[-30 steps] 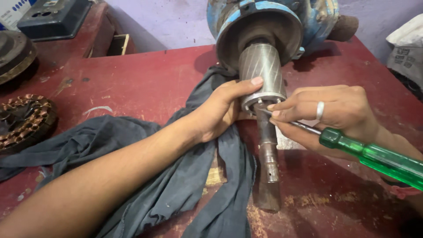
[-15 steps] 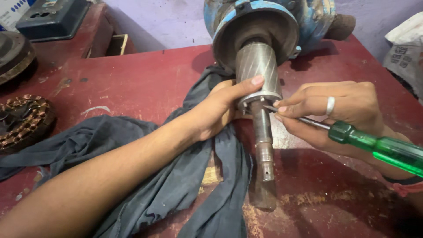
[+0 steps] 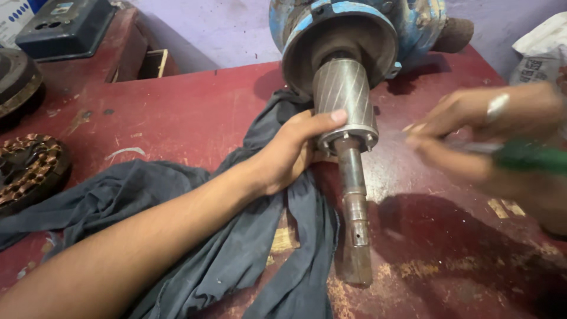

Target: The person holds a motor rotor and uses a green-handled screwdriver to scrape or clean the shaft and end cap. The person repeatedly rotates the rotor and continues scraping along the shaft surface.

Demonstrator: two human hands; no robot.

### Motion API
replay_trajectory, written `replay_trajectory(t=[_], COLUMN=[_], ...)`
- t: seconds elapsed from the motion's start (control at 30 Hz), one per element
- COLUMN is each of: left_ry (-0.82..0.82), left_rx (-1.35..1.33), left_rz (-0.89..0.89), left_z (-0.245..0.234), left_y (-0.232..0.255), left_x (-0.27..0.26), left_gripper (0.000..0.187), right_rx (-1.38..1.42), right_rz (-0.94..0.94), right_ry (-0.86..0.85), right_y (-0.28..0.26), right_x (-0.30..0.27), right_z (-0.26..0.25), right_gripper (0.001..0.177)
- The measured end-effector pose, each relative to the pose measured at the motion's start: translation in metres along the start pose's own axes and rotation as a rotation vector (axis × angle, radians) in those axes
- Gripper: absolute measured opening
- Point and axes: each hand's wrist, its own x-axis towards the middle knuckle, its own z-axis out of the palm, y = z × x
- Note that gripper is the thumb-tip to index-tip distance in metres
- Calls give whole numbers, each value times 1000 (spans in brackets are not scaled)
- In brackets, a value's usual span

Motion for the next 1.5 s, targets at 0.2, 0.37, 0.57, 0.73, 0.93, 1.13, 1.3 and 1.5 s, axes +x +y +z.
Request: replay_trajectory(t=[0.2,0.37,0.57,0.73,0.93,1.13,1.3,1.5], left_ry=[86,492,757,802,832,286,258,334], left_rx=[17,662,1261,1411,905,1262,1447,1462], left_rz=[43,225,743,456,325,1029,1026,801], left_z=[3,10,-1,-23,-16,41,61,64], left_y=[-5,-4,2,-1,6,27,32,29], left_x=[-5,-8,-23,-12,-16,-66,-58,-59], left_gripper=[53,51,38,48,12,16,31,30], right_rx=[136,456,203,54,42,-199,-287,-272], right_rz=[465,299,384,596,743,815,791,857], right_ry=[327,430,239,-54,-96,-335,-496,-573], right_y=[30,38,22,18,31,44,42,44], right_x=[-16,-6,5,3,1,6,9,7], right_z=[4,1,1,6,-3,0,8,10], right_gripper=[13,15,17,27,18,28,36,35])
